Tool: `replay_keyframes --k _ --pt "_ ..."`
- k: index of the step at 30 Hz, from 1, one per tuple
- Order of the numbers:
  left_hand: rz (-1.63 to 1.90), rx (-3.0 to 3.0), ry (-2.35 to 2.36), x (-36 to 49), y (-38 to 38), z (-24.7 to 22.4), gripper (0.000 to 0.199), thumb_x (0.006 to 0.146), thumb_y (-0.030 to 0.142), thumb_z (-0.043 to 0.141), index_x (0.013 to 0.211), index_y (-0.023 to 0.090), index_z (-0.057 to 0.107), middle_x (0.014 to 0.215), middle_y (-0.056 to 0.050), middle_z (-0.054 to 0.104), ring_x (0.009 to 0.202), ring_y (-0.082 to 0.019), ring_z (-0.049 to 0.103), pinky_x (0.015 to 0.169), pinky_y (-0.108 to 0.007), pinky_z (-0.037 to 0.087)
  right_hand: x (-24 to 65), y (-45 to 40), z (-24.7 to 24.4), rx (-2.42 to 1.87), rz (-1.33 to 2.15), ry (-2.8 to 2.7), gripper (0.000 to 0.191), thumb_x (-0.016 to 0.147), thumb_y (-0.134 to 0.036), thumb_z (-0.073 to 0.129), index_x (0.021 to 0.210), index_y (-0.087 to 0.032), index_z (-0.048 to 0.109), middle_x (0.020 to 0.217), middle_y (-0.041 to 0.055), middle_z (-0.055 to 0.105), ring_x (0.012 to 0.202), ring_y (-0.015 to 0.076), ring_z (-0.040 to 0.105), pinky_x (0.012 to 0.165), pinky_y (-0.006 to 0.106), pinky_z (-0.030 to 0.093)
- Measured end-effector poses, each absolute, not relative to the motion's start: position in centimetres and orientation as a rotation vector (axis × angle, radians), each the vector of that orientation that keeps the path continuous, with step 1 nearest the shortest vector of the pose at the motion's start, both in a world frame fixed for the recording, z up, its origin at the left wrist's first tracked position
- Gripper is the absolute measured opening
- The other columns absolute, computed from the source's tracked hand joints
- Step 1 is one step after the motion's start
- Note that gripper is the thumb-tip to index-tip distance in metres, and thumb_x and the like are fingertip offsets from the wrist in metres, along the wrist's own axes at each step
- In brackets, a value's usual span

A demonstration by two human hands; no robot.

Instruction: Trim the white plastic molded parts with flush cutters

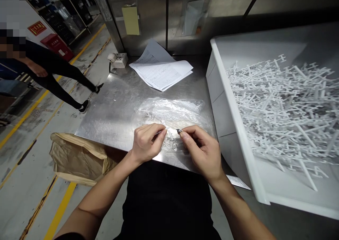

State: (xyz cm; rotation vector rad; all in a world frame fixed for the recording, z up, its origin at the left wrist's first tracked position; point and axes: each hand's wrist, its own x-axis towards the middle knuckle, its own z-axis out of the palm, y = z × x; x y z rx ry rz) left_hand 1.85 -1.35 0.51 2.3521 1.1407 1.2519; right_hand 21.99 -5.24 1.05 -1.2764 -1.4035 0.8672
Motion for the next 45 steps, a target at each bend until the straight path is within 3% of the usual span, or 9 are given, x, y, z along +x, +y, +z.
replay_keyframes --k 12,26,40,45 --pt "1.483 2.353 1.025 1.3 -1.51 0.28 0.004 0.105 0.018 0.07 0.103 0.019 0.073 0.087 -0.001 0.082 0.077 -0.015 0.079 0.073 -0.027 0.062 21.91 -5.37 0.49 -1.209 0.768 -1.556 0.011 0.106 -0.031 0.068 0.101 -0.024 0.074 0.088 0.0009 0.077 0.074 0.0178 0.07 0.068 0.031 0.053" --pt "1.464 2.377 0.964 1.42 -1.42 0.23 0.004 0.103 0.015 0.07 0.101 0.018 0.07 0.082 -0.001 0.079 0.071 -0.014 0.075 0.069 -0.026 0.058 21.83 -5.53 0.75 -1.185 0.692 -1.62 0.007 0.107 -0.025 0.068 0.102 -0.024 0.073 0.092 0.0002 0.079 0.078 0.0172 0.074 0.074 0.03 0.056" --pt "1.309 2.246 0.998 1.58 -1.32 0.52 0.006 0.104 0.018 0.07 0.099 0.016 0.072 0.083 -0.002 0.078 0.07 -0.012 0.072 0.065 -0.025 0.055 21.99 -5.49 0.64 -1.249 0.791 -1.564 0.014 0.107 -0.029 0.069 0.094 -0.023 0.073 0.083 -0.002 0.075 0.071 0.0143 0.068 0.064 0.027 0.05" --pt "1.365 2.11 0.983 1.32 -1.27 0.5 0.003 0.101 0.015 0.075 0.101 0.017 0.077 0.093 -0.004 0.082 0.083 -0.015 0.078 0.074 -0.026 0.061 21.92 -5.41 0.57 -1.265 0.707 -1.461 0.012 0.106 -0.029 0.069 0.097 -0.024 0.074 0.082 -0.0025 0.073 0.07 0.0137 0.066 0.062 0.026 0.05"
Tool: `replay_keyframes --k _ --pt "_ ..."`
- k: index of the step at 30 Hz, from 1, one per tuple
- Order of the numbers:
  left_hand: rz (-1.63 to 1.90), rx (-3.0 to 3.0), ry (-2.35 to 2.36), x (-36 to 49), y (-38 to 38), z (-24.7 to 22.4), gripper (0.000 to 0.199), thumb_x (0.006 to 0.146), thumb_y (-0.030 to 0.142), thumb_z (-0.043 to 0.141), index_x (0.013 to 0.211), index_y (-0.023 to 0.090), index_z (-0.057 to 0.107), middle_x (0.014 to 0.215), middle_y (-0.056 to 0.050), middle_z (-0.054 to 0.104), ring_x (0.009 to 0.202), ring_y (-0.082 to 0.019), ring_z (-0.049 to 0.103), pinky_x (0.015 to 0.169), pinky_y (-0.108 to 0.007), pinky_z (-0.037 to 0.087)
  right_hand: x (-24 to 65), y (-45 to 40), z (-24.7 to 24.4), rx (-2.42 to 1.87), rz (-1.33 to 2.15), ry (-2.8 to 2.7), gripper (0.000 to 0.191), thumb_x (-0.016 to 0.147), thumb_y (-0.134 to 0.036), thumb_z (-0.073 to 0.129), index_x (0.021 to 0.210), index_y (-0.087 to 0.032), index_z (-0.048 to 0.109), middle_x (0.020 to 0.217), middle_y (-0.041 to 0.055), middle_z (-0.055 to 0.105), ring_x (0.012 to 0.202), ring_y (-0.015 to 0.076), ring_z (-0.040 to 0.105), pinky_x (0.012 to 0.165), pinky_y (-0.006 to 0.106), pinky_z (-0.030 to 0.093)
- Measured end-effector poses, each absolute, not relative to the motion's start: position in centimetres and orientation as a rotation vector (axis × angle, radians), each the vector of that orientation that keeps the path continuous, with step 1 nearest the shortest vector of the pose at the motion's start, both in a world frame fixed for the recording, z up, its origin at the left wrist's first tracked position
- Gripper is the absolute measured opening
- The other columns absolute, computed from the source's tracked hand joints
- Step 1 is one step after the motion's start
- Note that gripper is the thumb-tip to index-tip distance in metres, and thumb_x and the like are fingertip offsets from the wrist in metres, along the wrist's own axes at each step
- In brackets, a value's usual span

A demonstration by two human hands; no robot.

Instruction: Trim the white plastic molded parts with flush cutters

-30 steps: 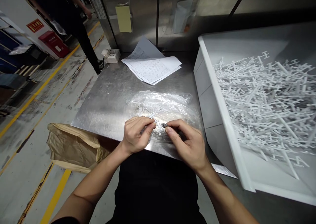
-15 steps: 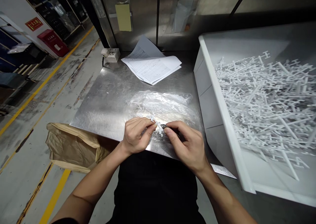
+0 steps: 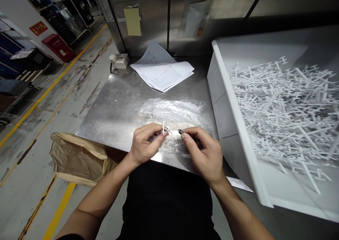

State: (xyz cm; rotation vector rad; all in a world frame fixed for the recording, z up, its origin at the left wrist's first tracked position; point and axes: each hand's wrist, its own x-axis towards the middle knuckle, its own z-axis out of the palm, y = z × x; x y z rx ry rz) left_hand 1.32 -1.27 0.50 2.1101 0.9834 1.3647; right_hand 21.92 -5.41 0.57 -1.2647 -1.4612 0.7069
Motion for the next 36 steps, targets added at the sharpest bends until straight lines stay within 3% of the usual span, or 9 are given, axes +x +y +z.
replay_keyframes --k 3,16,36 --pt "1.383 2.128 0.926 1.23 -1.22 0.52 0.007 0.101 0.013 0.075 0.105 0.017 0.078 0.095 -0.005 0.083 0.088 -0.016 0.08 0.078 -0.027 0.063 21.87 -5.39 0.58 -1.263 0.676 -1.457 0.011 0.106 -0.028 0.069 0.097 -0.024 0.074 0.082 -0.0029 0.073 0.07 0.0134 0.066 0.064 0.025 0.051" --pt "1.327 2.377 0.86 1.63 -1.22 0.36 0.004 0.101 0.014 0.077 0.1 0.017 0.075 0.089 -0.003 0.083 0.081 -0.015 0.081 0.077 -0.028 0.062 21.71 -5.78 0.77 -1.184 0.551 -1.531 0.004 0.105 -0.022 0.069 0.103 -0.023 0.073 0.087 -0.0018 0.075 0.074 0.0142 0.069 0.07 0.028 0.054" --pt "1.267 2.54 0.791 1.8 -1.25 0.32 0.008 0.103 0.012 0.07 0.107 0.018 0.074 0.089 -0.003 0.083 0.078 -0.017 0.081 0.072 -0.029 0.059 21.69 -5.87 0.72 -1.122 0.625 -1.577 0.006 0.106 -0.02 0.068 0.106 -0.024 0.072 0.092 0.0005 0.078 0.078 0.0173 0.072 0.072 0.032 0.055"
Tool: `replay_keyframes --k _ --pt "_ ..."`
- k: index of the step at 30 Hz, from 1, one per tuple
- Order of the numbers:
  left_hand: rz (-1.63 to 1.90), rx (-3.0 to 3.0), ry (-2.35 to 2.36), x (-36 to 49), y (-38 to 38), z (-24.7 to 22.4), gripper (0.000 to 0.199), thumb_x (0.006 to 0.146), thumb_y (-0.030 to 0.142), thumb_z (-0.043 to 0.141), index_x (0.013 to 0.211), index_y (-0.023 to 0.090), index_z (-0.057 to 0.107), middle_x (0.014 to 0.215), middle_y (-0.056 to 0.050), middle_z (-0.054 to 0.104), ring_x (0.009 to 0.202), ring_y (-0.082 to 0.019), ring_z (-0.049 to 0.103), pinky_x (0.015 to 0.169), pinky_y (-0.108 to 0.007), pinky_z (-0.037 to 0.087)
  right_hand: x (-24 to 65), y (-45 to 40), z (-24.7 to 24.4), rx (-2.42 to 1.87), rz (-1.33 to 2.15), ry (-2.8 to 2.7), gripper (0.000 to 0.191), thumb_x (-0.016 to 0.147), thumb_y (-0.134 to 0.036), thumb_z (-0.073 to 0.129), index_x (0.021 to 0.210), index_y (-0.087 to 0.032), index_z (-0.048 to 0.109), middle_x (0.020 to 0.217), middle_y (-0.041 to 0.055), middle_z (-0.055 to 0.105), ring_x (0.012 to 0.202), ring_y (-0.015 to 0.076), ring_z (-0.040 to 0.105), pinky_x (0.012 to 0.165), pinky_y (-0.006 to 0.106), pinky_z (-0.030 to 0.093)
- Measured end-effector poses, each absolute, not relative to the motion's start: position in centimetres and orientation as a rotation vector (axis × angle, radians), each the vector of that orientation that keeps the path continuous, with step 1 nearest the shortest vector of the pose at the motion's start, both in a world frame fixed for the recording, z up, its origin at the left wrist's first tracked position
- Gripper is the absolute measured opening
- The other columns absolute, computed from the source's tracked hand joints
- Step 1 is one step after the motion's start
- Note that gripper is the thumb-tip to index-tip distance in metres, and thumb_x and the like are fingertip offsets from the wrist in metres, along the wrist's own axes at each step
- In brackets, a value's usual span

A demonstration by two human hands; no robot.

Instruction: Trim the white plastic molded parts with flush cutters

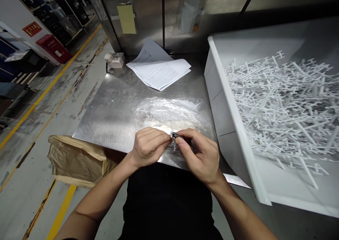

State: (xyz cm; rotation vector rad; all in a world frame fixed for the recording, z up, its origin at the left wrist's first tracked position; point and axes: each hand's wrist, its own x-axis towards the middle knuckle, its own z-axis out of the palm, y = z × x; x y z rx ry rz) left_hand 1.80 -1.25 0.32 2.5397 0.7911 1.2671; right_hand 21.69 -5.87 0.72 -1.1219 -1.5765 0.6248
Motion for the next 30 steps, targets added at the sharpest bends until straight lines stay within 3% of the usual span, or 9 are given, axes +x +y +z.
replay_keyframes --k 9,30 --pt "1.284 2.545 0.789 1.85 -1.29 0.23 0.009 0.103 0.011 0.068 0.105 0.019 0.073 0.089 -0.003 0.083 0.078 -0.016 0.081 0.072 -0.029 0.06 21.59 -5.83 0.73 -1.098 0.614 -1.597 0.005 0.106 -0.019 0.068 0.106 -0.023 0.071 0.093 -0.0002 0.077 0.079 0.016 0.072 0.074 0.031 0.054" --pt "1.224 2.759 0.781 1.93 -1.52 0.08 0.013 0.102 0.009 0.063 0.102 0.019 0.071 0.084 -0.002 0.081 0.072 -0.015 0.076 0.068 -0.031 0.053 21.72 -5.82 0.69 -1.193 0.64 -1.583 0.011 0.106 -0.025 0.068 0.097 -0.024 0.073 0.08 -0.001 0.075 0.065 0.0159 0.067 0.06 0.03 0.05"
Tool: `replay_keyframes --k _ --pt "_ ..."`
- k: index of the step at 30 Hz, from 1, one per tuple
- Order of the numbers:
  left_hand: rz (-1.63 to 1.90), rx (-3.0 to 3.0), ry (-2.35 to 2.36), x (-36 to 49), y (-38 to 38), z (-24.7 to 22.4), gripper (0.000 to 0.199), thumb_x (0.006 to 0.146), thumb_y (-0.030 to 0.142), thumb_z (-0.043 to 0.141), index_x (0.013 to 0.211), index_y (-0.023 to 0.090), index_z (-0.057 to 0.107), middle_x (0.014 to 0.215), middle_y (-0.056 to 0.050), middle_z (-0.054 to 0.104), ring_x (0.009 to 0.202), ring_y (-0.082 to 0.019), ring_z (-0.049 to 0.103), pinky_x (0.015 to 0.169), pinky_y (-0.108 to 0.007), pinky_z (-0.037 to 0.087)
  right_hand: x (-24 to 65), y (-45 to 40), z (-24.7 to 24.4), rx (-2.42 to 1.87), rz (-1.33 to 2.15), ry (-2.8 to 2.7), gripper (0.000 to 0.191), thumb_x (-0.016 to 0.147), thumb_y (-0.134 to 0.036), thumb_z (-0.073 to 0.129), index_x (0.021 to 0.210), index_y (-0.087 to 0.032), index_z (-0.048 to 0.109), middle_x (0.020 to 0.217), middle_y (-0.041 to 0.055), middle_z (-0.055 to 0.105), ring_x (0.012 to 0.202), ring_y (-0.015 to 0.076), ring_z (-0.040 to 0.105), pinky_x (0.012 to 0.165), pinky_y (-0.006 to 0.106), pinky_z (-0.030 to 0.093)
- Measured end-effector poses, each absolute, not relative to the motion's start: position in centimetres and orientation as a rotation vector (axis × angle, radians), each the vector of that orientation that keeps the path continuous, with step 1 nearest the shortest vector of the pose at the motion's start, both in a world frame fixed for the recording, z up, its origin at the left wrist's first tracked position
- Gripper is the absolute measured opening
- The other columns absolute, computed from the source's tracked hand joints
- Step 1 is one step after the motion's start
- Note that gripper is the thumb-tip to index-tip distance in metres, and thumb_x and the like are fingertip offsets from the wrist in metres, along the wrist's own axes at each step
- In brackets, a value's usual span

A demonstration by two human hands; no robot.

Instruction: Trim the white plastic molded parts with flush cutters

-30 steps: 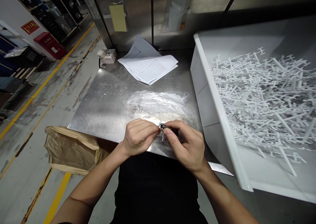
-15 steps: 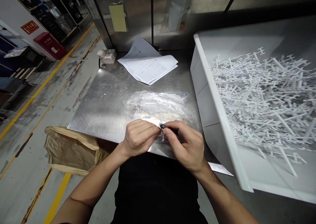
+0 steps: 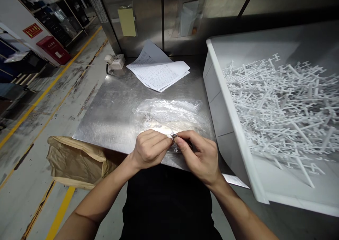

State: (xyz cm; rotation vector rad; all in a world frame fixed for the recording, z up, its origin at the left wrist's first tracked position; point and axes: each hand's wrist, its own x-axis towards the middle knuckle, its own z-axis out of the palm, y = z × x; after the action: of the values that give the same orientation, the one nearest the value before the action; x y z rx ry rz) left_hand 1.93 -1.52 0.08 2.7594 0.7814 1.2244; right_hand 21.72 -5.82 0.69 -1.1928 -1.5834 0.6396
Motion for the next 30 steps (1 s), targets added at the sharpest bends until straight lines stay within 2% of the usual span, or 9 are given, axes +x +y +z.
replay_keyframes --k 6,11,30 --pt "1.25 2.652 0.785 1.93 -1.36 0.07 0.007 0.102 0.012 0.069 0.103 0.018 0.073 0.084 -0.002 0.081 0.075 -0.016 0.079 0.069 -0.03 0.057 21.62 -5.67 0.73 -1.231 0.665 -1.519 0.013 0.106 -0.026 0.069 0.094 -0.023 0.071 0.079 -0.0027 0.072 0.066 0.0139 0.064 0.064 0.029 0.05" --pt "1.322 2.53 0.829 1.82 -1.3 0.25 0.004 0.104 0.016 0.072 0.103 0.019 0.074 0.083 -0.001 0.081 0.073 -0.015 0.079 0.069 -0.028 0.059 21.51 -5.58 0.46 -1.299 0.614 -1.473 0.01 0.106 -0.029 0.069 0.099 -0.024 0.073 0.083 -0.0019 0.073 0.068 0.0145 0.064 0.065 0.029 0.05" --pt "1.362 2.531 0.691 1.6 -1.27 0.1 0.006 0.101 0.014 0.074 0.106 0.017 0.073 0.086 -0.003 0.082 0.077 -0.018 0.08 0.07 -0.03 0.06 21.42 -5.36 0.61 -1.248 0.615 -1.539 0.006 0.105 -0.025 0.07 0.101 -0.023 0.073 0.085 -0.001 0.074 0.072 0.0156 0.067 0.068 0.03 0.052"
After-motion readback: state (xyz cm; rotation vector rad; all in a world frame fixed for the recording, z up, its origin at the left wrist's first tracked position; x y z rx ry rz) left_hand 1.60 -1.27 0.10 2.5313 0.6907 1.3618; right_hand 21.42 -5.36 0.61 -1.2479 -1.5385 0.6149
